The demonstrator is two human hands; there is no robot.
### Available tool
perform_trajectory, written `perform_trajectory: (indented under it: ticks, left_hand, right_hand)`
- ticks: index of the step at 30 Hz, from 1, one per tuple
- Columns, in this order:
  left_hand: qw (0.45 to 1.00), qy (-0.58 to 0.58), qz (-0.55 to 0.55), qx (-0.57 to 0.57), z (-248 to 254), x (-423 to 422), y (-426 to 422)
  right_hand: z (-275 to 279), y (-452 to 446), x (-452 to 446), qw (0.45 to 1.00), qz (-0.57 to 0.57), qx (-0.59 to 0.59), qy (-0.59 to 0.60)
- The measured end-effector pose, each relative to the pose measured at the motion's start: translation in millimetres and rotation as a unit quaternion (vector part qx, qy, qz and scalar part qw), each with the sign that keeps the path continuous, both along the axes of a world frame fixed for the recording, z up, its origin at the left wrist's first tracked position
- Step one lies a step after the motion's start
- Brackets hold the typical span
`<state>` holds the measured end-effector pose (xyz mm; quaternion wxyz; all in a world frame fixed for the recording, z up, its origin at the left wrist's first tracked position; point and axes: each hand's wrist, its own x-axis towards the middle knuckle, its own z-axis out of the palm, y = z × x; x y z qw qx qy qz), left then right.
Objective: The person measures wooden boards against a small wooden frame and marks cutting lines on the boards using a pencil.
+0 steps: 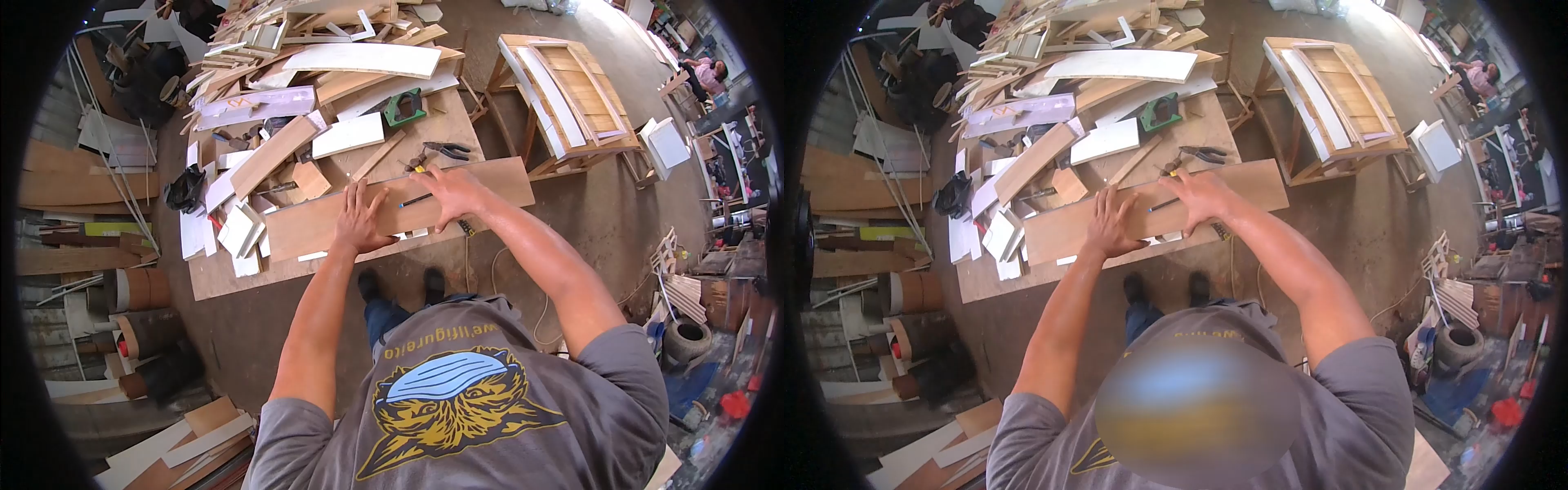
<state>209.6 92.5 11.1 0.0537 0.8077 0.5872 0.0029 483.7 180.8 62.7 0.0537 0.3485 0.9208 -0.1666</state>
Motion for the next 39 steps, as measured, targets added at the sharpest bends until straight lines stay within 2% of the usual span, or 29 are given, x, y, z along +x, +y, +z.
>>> perform_trajectory:
  ticks: [1,4,10,13,16,18,21,23,27,32,35,38,39]
  left_hand:
    - [1.000,-0.011,0.001,0.016,0,0,-1]
    - [0.999,-0.035,0.018,-0.032,10,2,1]
    - [0.999,-0.005,0.017,-0.049,15,3,9]
    - [0.999,0.004,0.010,-0.048,12,1,9]
    - [0.998,-0.044,0.001,-0.036,11,0,8]
    - [0.998,-0.042,-0.002,-0.044,14,1,10]
    - [0.998,-0.038,-0.007,-0.048,14,2,12]
    - [0.998,-0.041,-0.010,-0.042,13,2,14]
    - [0.997,-0.048,-0.005,-0.054,14,4,16]
    - [0.997,-0.043,-0.010,-0.056,15,5,15]
    - [0.998,-0.050,-0.027,-0.040,13,4,16]
    - [0.997,-0.060,-0.029,-0.037,13,2,13]
    - [0.998,-0.055,-0.030,-0.033,15,2,12]
  right_hand:
    - [3,2,0,1.000,0.003,-0.009,-0.006]
    - [-5,13,-2,0.999,-0.038,-0.013,0.020]
    - [-5,-2,-8,0.999,-0.015,0.014,0.042]
    - [-22,-23,-5,0.980,-0.063,0.116,0.146]
    - [-33,-57,2,0.944,-0.208,0.039,0.252]
    - [-42,-85,12,0.917,-0.202,-0.055,0.340]
    - [-63,-117,19,0.893,-0.299,-0.146,0.301]
    - [-105,-128,18,0.781,-0.391,-0.251,0.417]
    - [-95,-131,-2,0.485,-0.572,-0.377,0.544]
    - [-107,-126,-22,0.387,-0.581,-0.421,0.579]
    - [-107,-129,-32,0.336,-0.595,-0.390,0.617]
    - [-114,-130,-41,0.381,-0.619,-0.318,0.609]
    - [-109,-130,-44,0.371,-0.615,-0.305,0.625]
